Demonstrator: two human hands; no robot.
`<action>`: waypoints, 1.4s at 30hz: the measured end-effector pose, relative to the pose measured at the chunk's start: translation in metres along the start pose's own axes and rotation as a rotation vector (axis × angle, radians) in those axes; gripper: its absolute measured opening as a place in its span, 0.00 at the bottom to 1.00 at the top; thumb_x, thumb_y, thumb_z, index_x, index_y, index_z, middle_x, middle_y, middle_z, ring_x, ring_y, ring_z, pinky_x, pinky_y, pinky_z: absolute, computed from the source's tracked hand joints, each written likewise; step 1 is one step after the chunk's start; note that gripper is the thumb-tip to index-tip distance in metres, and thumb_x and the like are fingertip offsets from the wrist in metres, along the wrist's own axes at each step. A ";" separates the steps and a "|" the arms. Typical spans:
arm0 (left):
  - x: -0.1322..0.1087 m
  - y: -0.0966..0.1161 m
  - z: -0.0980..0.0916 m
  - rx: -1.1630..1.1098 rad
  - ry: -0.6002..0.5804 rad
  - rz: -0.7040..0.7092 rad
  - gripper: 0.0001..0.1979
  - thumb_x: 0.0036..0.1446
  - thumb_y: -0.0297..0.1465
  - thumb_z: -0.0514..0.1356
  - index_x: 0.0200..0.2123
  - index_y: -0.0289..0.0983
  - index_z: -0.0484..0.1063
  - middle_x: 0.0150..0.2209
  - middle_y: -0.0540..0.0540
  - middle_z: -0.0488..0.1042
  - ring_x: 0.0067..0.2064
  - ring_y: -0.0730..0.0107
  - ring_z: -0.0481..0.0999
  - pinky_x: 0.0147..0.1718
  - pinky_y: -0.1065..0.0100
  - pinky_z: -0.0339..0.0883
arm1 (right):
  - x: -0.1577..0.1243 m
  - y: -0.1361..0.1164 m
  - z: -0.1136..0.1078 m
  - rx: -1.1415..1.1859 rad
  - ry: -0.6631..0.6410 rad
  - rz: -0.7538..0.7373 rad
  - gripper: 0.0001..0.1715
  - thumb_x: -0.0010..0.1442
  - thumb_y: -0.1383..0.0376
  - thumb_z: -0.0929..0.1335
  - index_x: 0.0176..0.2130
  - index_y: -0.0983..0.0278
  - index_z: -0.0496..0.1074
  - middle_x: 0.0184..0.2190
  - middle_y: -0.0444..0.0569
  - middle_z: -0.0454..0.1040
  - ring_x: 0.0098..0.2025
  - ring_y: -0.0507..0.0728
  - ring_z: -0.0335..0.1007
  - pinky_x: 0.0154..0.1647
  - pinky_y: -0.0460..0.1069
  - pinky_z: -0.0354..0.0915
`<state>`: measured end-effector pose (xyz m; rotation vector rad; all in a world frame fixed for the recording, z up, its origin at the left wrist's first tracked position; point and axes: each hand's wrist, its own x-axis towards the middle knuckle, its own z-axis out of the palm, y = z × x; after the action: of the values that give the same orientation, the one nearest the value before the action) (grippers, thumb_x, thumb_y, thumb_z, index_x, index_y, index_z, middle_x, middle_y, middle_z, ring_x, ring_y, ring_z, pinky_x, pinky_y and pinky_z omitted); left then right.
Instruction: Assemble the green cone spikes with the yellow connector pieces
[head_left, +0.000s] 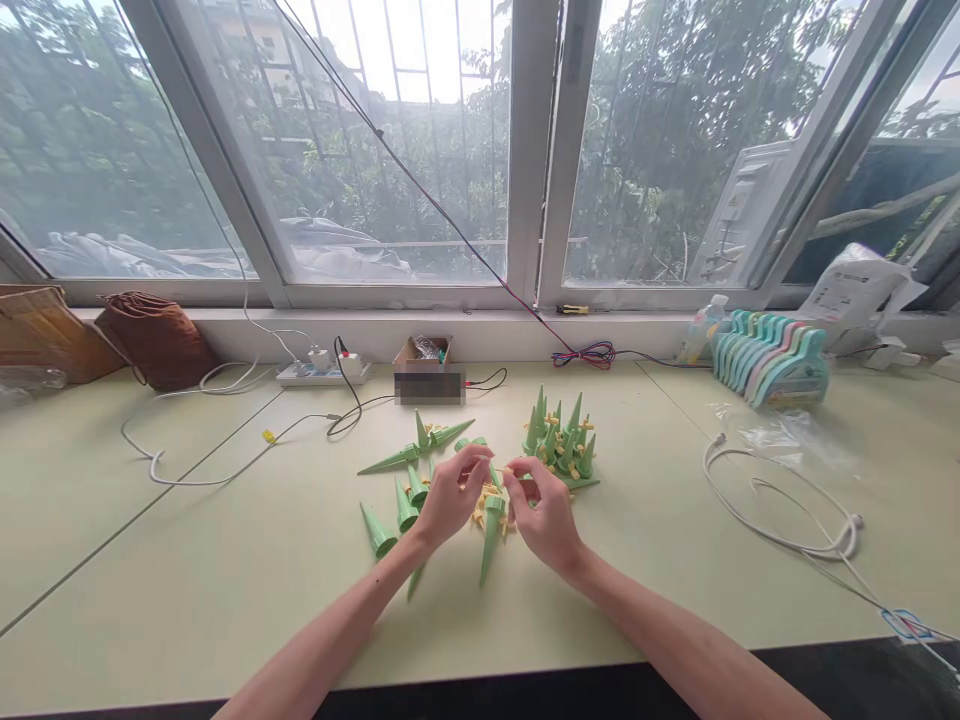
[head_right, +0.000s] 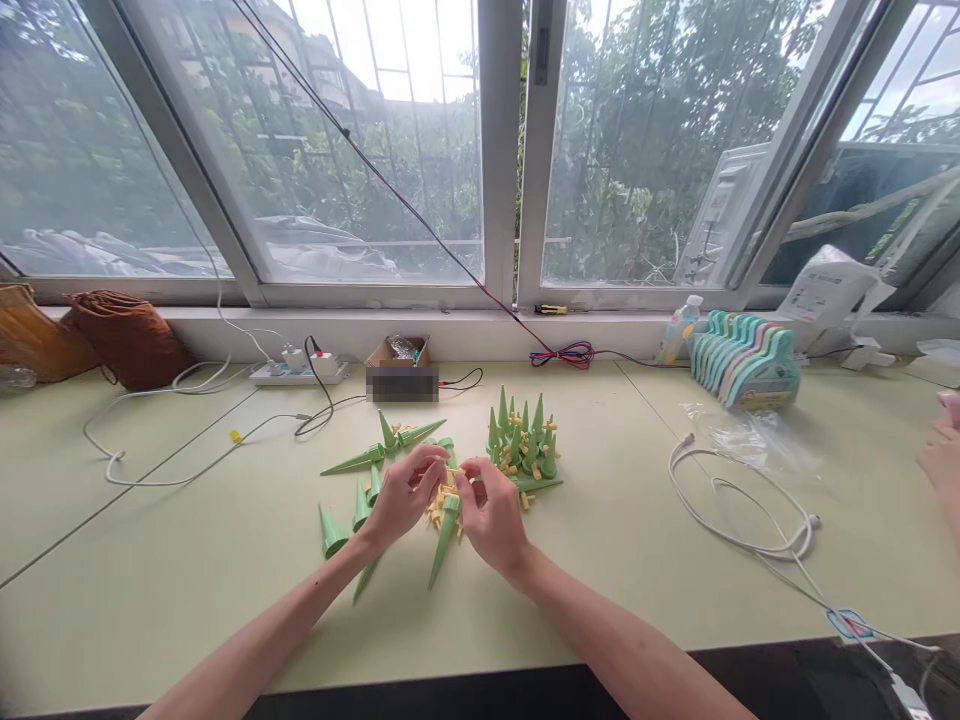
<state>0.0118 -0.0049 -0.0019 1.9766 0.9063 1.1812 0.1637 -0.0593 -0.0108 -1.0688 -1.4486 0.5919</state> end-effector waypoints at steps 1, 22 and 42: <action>0.000 -0.001 0.000 0.080 -0.005 0.041 0.09 0.66 0.34 0.53 0.41 0.37 0.70 0.28 0.50 0.72 0.26 0.74 0.71 0.24 0.73 0.66 | 0.000 0.000 0.000 0.000 0.018 -0.003 0.09 0.66 0.59 0.64 0.39 0.63 0.68 0.28 0.44 0.71 0.19 0.50 0.68 0.18 0.44 0.64; -0.006 0.002 0.001 0.445 -0.397 0.179 0.10 0.60 0.25 0.54 0.35 0.38 0.75 0.32 0.48 0.77 0.26 0.72 0.70 0.27 0.71 0.61 | -0.002 -0.001 0.001 -0.021 0.030 -0.042 0.07 0.65 0.61 0.64 0.39 0.63 0.69 0.28 0.47 0.74 0.24 0.53 0.74 0.21 0.45 0.68; 0.001 0.000 -0.006 0.167 0.096 0.101 0.08 0.64 0.34 0.56 0.33 0.36 0.69 0.26 0.50 0.68 0.26 0.75 0.63 0.24 0.74 0.60 | -0.002 -0.003 0.000 -0.084 -0.046 -0.114 0.11 0.66 0.64 0.63 0.42 0.64 0.73 0.33 0.50 0.76 0.30 0.54 0.72 0.29 0.47 0.69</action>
<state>0.0066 -0.0026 0.0011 2.1353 0.9915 1.3036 0.1624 -0.0619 -0.0094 -1.0363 -1.5753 0.4810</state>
